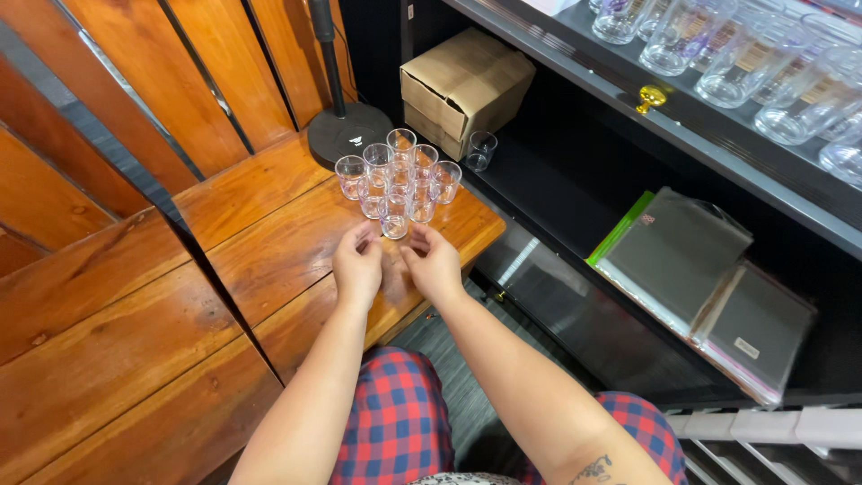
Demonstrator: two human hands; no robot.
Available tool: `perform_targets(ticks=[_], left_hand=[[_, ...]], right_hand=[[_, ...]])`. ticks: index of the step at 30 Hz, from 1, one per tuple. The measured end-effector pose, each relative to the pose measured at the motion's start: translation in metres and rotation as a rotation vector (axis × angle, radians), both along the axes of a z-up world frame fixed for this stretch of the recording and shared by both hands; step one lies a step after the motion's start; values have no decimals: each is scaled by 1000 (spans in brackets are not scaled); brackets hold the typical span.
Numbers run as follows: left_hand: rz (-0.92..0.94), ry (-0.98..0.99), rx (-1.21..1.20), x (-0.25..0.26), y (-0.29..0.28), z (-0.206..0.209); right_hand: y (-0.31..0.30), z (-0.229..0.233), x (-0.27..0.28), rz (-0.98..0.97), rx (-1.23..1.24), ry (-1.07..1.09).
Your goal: The person unpacks a cardboard box containing small clear glasses and places them one by one onto a wooden bench. The person then closes the empty box and places it on a nearby shelf.
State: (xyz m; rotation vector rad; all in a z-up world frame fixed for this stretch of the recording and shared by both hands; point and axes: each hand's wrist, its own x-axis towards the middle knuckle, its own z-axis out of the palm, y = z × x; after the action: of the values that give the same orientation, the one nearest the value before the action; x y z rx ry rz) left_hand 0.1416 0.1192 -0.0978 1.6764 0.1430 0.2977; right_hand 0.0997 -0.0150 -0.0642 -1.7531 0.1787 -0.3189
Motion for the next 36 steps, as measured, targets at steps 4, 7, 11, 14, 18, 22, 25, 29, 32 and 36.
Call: perform_targets(ticks=[4,7,11,14,18,22,25,29,32,36], left_hand=[[-52,-53,-74,16,-3,-12],[-99,-33,-120,13,-7,0],[-128,15,-115,14,-10,0],[-122,29,-109,8,-13,7],[-90,45,-126,-5,-14,10],[-85,57,-100,-20,-23,14],[-85,74,-101,-37,-33,27],[-117,76,-171,-54,-51,36],[-161,46,-160,-61,-66,34],[-228,11,-104,-67,-91,51]], right_hand=[[1,-6,17,5,-71,2],[4,0,20,-8,-54,6],[5,-8,25,-17,-45,9],[7,-5,23,-25,18,-5],[5,-5,18,-37,71,-16],[5,-1,7,-50,60,6],[1,4,-6,-77,88,-25],[-11,5,-18,-136,72,-23],[-25,10,-29,-188,71,-30],[-51,13,-33,-282,104,-61]])
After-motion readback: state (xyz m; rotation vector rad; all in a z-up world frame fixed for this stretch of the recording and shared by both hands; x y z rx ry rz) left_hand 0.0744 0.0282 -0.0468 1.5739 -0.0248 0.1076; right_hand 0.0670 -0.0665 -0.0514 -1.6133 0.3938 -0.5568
